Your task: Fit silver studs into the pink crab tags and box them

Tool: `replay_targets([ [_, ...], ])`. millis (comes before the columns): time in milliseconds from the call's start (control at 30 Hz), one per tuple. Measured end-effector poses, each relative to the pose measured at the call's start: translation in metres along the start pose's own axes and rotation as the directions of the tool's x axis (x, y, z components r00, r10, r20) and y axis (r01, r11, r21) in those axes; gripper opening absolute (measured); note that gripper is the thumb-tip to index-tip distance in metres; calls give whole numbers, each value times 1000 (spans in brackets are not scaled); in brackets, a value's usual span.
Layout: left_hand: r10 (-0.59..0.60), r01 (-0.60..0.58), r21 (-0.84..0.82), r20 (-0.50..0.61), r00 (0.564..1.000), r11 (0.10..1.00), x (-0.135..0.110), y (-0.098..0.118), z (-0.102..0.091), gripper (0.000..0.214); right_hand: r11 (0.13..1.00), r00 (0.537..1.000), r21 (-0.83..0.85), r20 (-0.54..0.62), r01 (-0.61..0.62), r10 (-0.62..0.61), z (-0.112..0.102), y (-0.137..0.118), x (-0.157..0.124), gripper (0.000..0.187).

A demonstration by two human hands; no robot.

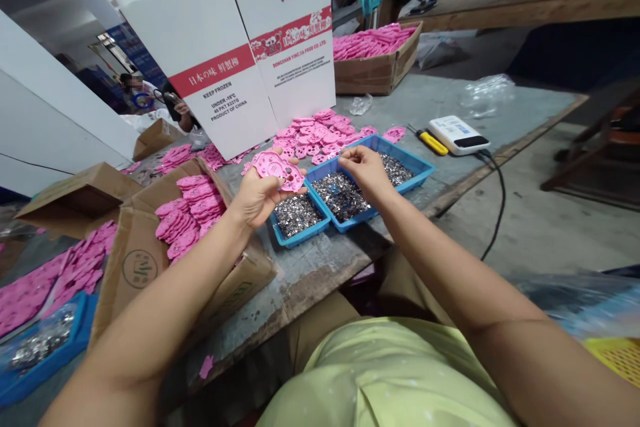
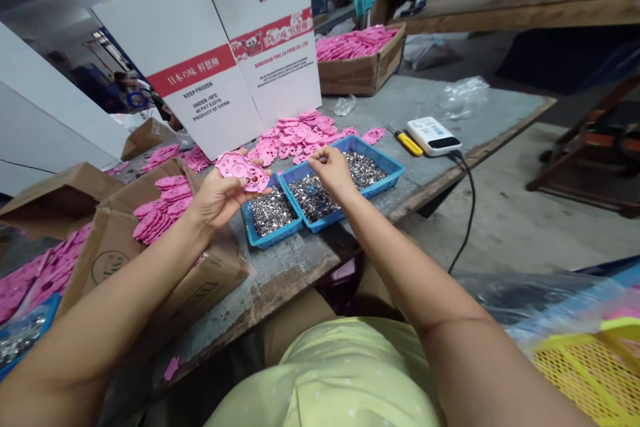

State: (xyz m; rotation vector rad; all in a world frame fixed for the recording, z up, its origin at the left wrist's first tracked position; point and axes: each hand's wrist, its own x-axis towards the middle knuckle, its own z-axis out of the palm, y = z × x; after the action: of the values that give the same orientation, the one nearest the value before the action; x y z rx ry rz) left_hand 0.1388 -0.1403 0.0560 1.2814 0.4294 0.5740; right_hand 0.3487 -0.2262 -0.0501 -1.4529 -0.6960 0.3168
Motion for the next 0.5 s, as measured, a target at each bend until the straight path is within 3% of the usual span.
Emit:
replay_targets([
  [67,2,-2,30,-3,1000,1000,1,-2,0,61,940,984,-339,174,34,27,-5,1,2,2],
  [167,2,0,81,-31,1000,997,2,-5,0,53,640,882,-735,432,225,186,-2,-1,-3,11],
  [200,3,1,94,-45,999,996,2,-6,0,53,561,853,-782,465,271,236,2,-1,-6,14],
  [267,-5,13,110,-67,998,994,2,-6,1,52,495,830,-815,480,302,284,8,0,-11,17],
  [500,-78,83,62,-78,994,995,-7,12,15,43,452,845,-846,444,284,300,10,-4,-14,26],
])
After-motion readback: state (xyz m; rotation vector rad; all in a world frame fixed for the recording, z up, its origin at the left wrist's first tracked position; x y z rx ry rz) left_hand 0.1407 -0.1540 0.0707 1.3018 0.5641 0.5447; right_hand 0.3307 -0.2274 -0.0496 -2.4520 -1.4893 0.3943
